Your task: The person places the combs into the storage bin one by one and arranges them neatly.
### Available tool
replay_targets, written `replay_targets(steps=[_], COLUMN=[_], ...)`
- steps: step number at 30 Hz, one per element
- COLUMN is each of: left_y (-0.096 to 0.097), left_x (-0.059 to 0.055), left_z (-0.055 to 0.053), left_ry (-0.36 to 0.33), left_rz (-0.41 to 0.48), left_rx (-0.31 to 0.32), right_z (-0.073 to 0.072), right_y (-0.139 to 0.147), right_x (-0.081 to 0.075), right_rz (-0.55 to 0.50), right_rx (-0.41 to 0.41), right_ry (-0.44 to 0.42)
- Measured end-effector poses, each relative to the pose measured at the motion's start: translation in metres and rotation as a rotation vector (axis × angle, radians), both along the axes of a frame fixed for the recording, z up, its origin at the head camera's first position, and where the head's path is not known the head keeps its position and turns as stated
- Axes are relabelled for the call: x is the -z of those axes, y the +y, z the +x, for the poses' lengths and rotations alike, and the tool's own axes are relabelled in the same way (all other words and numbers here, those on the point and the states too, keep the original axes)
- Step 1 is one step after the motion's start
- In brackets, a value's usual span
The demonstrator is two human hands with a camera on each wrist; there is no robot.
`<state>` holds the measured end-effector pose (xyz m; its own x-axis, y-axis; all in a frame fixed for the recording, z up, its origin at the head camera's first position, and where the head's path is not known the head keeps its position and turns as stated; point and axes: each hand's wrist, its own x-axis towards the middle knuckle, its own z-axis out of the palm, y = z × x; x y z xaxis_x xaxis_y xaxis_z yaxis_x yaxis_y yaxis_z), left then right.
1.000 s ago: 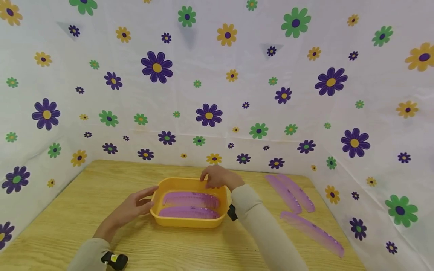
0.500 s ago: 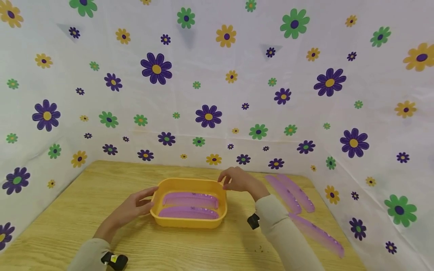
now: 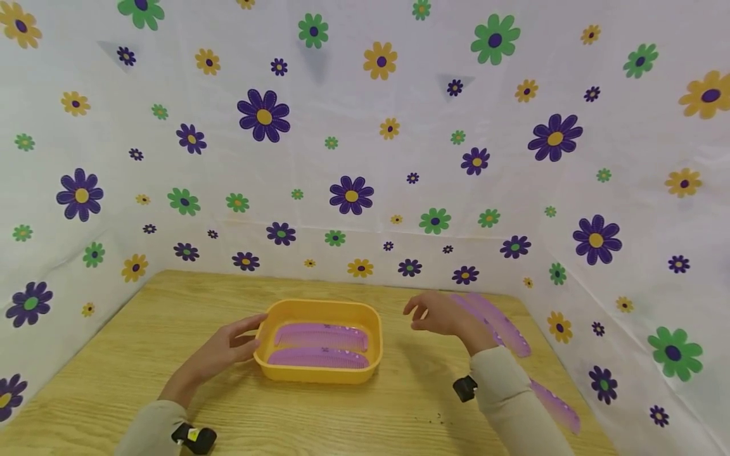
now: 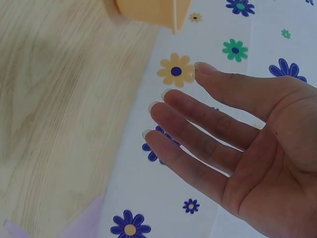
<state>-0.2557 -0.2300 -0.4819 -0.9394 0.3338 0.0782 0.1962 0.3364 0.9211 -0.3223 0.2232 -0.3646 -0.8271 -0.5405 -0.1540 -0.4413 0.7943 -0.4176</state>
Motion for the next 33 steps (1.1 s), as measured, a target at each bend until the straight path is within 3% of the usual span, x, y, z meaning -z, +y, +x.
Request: replay_targets(steps=[4, 8, 14, 25, 33], left_y=[0.001, 0.002, 0.003, 0.002, 0.002], left_x=[-0.001, -0.002, -0.004, -0.003, -0.005], left_z=[0.001, 0.002, 0.001, 0.002, 0.003], left_ry=[0.004, 0.015, 0.021, 0.007, 0.009], left_rz=[-0.011, -0.013, -0.008, 0.009, 0.007], left_rx=[-0.003, -0.006, -0.004, 0.010, 0.006], right_z=[0.007, 0.015, 0.025, 0.028, 0.030], right_y=[0.018, 0.038, 0.064, 0.095, 0.116], right_x=[0.003, 0.007, 0.015, 0.028, 0.035], right_rz=[0.027, -0.028, -0.132, -0.163, -0.136], right_rx=[-0.004, -0.049, -0.056, -0.070, -0.027], right_ry=[0.065, 0.117, 0.089, 0.091, 0.085])
